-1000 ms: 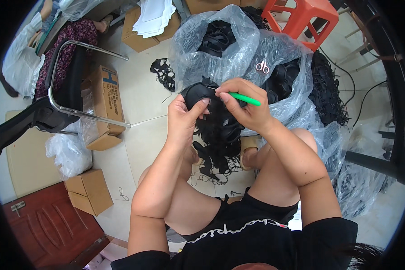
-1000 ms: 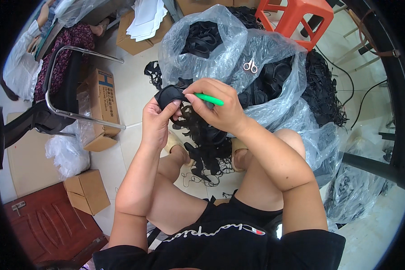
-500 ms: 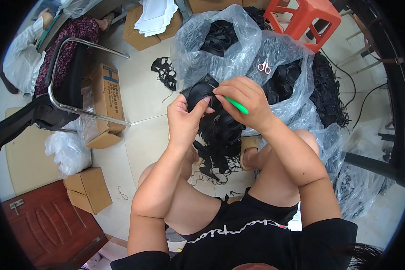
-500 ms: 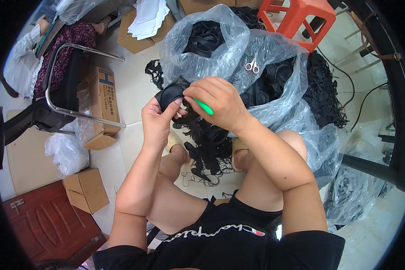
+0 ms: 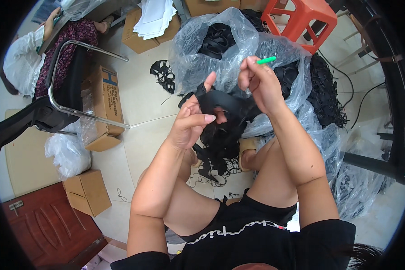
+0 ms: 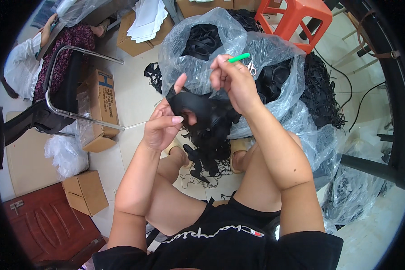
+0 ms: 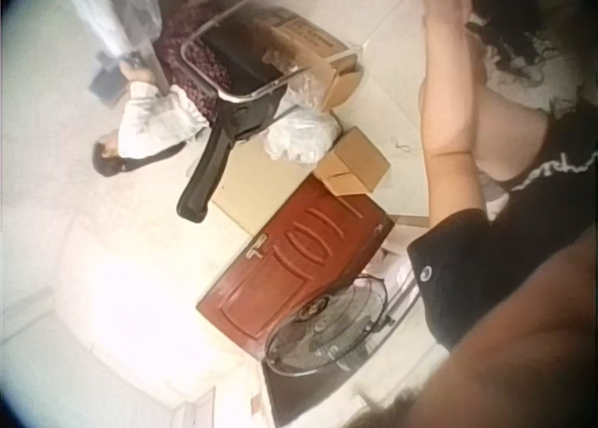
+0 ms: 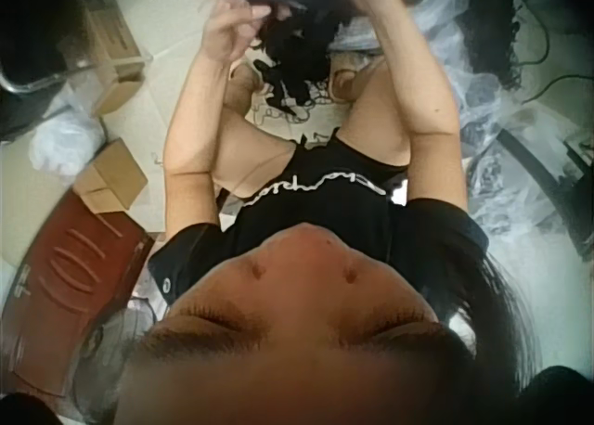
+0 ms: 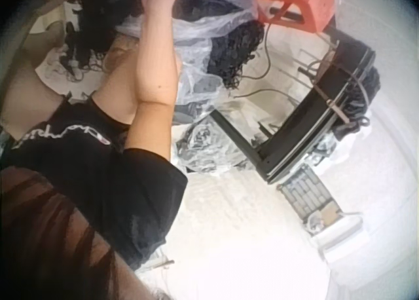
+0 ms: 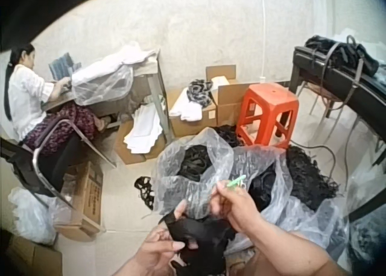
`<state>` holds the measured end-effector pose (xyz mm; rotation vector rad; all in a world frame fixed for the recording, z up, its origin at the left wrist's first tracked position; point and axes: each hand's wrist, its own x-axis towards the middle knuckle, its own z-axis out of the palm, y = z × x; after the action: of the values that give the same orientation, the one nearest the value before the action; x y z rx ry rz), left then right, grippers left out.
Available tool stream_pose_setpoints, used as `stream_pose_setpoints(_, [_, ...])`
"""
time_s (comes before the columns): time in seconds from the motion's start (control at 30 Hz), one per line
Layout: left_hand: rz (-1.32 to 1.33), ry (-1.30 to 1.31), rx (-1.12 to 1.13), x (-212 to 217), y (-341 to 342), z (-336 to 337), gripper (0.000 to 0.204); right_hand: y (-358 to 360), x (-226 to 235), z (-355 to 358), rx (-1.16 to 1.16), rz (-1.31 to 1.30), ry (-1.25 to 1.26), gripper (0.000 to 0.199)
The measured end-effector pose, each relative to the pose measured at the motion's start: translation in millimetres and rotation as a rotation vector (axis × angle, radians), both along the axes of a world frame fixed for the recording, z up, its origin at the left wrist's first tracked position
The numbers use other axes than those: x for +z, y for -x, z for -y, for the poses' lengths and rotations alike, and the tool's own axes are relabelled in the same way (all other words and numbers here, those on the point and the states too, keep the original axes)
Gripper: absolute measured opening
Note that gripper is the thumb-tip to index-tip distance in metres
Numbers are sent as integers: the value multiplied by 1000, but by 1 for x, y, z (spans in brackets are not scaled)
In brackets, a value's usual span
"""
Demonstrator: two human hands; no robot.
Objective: Trim excess thread or plastic material from black masks using a small trimming tool.
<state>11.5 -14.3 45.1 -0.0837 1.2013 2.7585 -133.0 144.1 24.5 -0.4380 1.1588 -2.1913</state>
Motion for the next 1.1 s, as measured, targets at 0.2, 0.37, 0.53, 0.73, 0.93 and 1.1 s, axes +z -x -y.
stream_pose_setpoints(0.2, [125,-164,157,-10,2,-6,59,-32,10,7,47,-368,-178,19])
stream_pose_setpoints(0.37, [122,-414,158,-18,5,-6,40,-16,7,2,-92,-74,37,19])
stream_pose_setpoints(0.53, [191,-459,299,-13,7,-3,40,-16,8,3,-16,-4,32,16])
stream_pose_setpoints(0.73, [116,-301,183,-6,1,-4,50,-14,7,2,-43,-78,-25,16])
stream_pose_setpoints(0.93, [70,-158,166,1,-3,-10,55,-3,2,0,-208,-326,-272,15])
stream_pose_setpoints(1.1, [32,152,194,11,-4,-14,51,102,-57,-50,-850,-811,-971,37])
